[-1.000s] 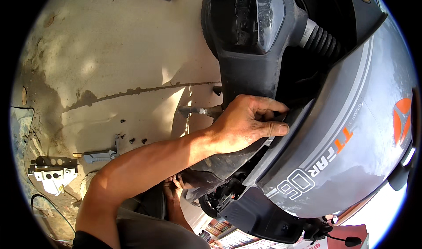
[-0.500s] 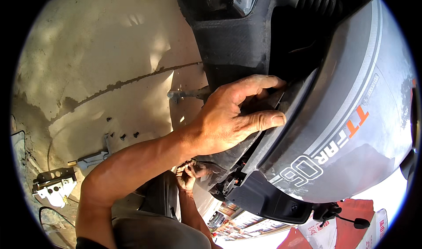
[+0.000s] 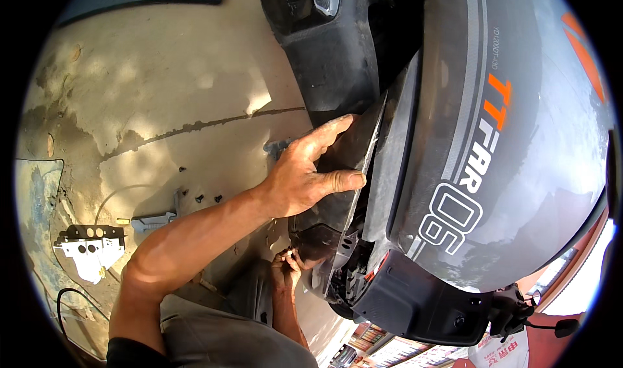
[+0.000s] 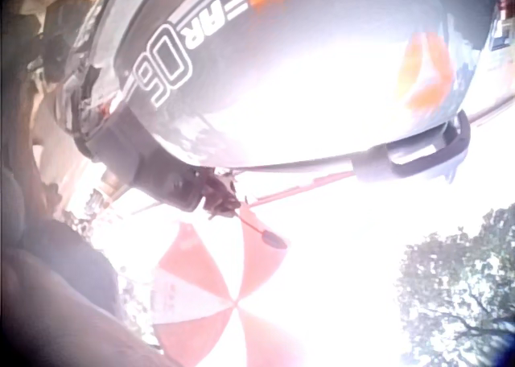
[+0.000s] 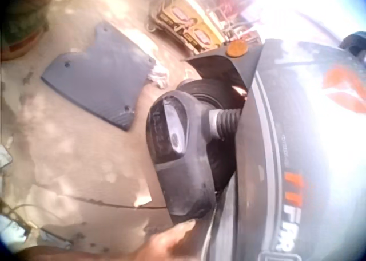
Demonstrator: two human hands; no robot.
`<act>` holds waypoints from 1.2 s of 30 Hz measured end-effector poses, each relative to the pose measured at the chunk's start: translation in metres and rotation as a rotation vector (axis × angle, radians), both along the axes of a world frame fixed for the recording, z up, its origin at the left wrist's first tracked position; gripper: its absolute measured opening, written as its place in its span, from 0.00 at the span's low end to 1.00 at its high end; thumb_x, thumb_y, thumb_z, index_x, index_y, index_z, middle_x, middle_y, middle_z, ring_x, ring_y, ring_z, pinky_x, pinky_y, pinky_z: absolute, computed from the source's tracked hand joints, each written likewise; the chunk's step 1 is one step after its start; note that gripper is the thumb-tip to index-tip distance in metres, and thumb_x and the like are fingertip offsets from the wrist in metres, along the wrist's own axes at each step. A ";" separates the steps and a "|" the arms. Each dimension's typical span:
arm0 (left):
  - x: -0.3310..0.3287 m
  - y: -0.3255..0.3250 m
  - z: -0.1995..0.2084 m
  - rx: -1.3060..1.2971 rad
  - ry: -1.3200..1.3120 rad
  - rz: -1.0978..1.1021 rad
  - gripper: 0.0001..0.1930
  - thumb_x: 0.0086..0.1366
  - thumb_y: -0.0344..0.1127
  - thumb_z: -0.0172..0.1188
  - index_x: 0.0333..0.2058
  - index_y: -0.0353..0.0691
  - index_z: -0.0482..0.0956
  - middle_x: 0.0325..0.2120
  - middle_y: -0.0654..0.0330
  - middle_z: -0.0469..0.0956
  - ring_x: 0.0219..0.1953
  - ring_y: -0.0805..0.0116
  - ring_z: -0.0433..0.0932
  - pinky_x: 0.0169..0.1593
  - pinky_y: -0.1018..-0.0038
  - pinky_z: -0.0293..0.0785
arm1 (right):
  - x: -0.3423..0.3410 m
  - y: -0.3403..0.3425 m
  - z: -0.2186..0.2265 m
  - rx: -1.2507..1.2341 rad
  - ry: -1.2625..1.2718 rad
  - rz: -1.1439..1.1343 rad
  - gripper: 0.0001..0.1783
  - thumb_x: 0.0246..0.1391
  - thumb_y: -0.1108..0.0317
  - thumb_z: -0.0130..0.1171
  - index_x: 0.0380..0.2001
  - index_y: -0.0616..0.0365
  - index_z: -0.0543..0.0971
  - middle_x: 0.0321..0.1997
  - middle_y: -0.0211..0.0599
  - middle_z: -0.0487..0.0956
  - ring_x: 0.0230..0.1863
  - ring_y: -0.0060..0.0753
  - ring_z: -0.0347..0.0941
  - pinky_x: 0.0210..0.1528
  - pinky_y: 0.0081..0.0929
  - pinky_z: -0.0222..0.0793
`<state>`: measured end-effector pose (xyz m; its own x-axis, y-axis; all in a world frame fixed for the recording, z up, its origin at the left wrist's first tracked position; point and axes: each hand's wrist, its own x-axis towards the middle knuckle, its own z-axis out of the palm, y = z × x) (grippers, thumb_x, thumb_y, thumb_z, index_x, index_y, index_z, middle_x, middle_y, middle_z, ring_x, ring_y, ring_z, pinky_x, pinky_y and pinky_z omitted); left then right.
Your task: The person assembles the side panels of a grey electric scooter. They align the plastic bodywork with the frame, insert screws, and tighten them using a screwdriver. The person works on both the left and right sides of the vehicle, securing the panels to the chassis.
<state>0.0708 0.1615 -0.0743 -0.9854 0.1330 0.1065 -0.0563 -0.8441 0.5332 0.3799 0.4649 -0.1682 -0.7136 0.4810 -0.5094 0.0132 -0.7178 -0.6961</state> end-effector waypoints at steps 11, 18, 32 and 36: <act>-0.011 0.007 -0.008 0.149 0.098 -0.053 0.52 0.63 0.42 0.77 0.75 0.26 0.53 0.75 0.38 0.57 0.79 0.48 0.53 0.80 0.57 0.46 | -0.005 -0.010 0.016 -0.034 0.046 -0.074 0.21 0.52 0.89 0.59 0.51 0.68 0.80 0.48 0.41 0.84 0.49 0.35 0.81 0.56 0.31 0.79; -0.012 -0.013 -0.002 -0.003 0.164 -0.077 0.53 0.65 0.44 0.75 0.75 0.24 0.50 0.75 0.37 0.57 0.78 0.42 0.54 0.79 0.56 0.50 | -0.007 -0.014 0.010 -0.101 0.156 0.029 0.19 0.59 0.87 0.57 0.53 0.63 0.80 0.49 0.39 0.84 0.50 0.33 0.81 0.56 0.31 0.78; 0.005 -0.013 0.001 -0.452 0.240 0.185 0.55 0.63 0.47 0.75 0.75 0.25 0.49 0.69 0.36 0.66 0.64 0.54 0.74 0.64 0.65 0.74 | -0.010 -0.019 -0.012 -0.110 0.127 0.116 0.24 0.59 0.85 0.60 0.59 0.60 0.78 0.53 0.37 0.82 0.51 0.32 0.80 0.57 0.35 0.77; 0.006 -0.007 0.000 -0.467 0.253 0.308 0.50 0.63 0.43 0.75 0.74 0.27 0.54 0.64 0.41 0.72 0.59 0.61 0.76 0.62 0.68 0.74 | -0.007 -0.017 -0.005 -0.061 0.085 0.081 0.20 0.57 0.86 0.60 0.52 0.59 0.82 0.52 0.37 0.83 0.52 0.33 0.81 0.54 0.33 0.77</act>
